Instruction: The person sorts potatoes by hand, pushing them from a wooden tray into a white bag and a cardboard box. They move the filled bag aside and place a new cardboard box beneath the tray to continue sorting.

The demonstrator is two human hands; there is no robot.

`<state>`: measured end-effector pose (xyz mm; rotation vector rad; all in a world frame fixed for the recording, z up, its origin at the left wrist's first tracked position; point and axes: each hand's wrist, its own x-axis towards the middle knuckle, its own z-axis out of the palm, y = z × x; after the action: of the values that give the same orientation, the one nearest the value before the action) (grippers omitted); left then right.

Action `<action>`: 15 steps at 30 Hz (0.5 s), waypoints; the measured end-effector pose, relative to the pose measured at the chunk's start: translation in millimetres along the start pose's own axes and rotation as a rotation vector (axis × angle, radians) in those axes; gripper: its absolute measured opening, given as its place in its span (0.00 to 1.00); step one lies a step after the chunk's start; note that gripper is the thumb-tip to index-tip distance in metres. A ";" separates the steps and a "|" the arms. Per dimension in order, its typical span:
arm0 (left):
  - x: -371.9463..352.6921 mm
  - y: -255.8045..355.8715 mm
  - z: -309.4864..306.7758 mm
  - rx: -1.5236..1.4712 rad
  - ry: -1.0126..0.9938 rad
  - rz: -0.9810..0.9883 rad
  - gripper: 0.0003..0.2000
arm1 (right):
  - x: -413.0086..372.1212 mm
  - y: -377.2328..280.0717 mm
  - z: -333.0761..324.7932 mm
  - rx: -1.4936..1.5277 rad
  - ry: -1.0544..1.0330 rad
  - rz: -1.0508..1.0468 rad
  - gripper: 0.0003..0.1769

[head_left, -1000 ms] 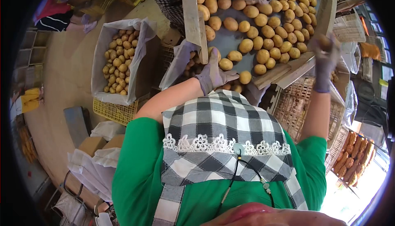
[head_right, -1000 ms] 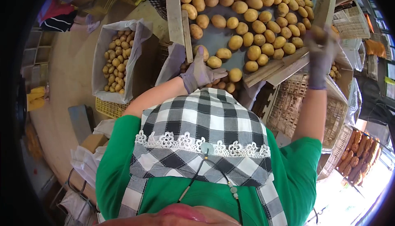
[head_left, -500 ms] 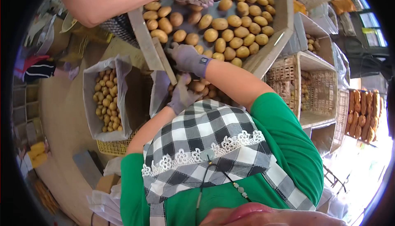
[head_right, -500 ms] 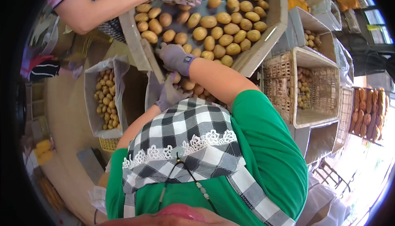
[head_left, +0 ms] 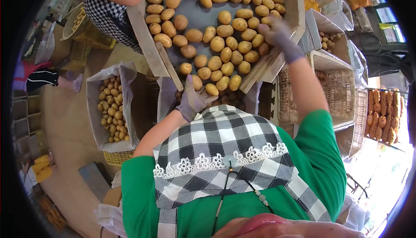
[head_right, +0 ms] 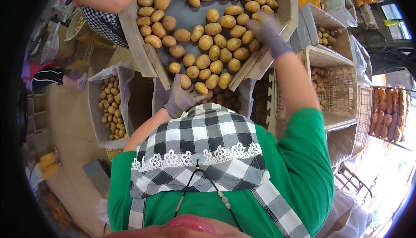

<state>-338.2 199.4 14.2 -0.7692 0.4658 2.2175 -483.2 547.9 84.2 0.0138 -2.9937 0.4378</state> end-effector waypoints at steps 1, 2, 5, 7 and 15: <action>0.0 -0.4 -1.8 -0.001 0.007 0.002 0.47 | 1.2 -55.3 24.1 0.020 -0.144 0.237 0.46; 0.1 -0.1 -4.5 -0.004 0.016 0.007 0.47 | -0.6 -105.2 48.5 -0.173 -0.038 0.380 0.51; 6.9 1.0 -25.3 0.597 -0.052 0.235 0.30 | -10.4 -205.4 52.1 -0.174 -0.246 0.074 0.47; 12.0 6.2 -44.1 0.747 -0.082 0.265 0.19 | -57.4 -233.2 58.7 -0.224 -0.347 -0.274 0.44; 3.2 5.9 -37.2 0.132 -0.200 0.071 0.28 | -50.4 -145.7 -25.3 -0.623 -0.683 0.004 0.42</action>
<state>-330.1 177.5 -15.4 -0.4621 0.5405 2.2749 -426.5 415.0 143.9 0.1233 -3.6341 -0.6489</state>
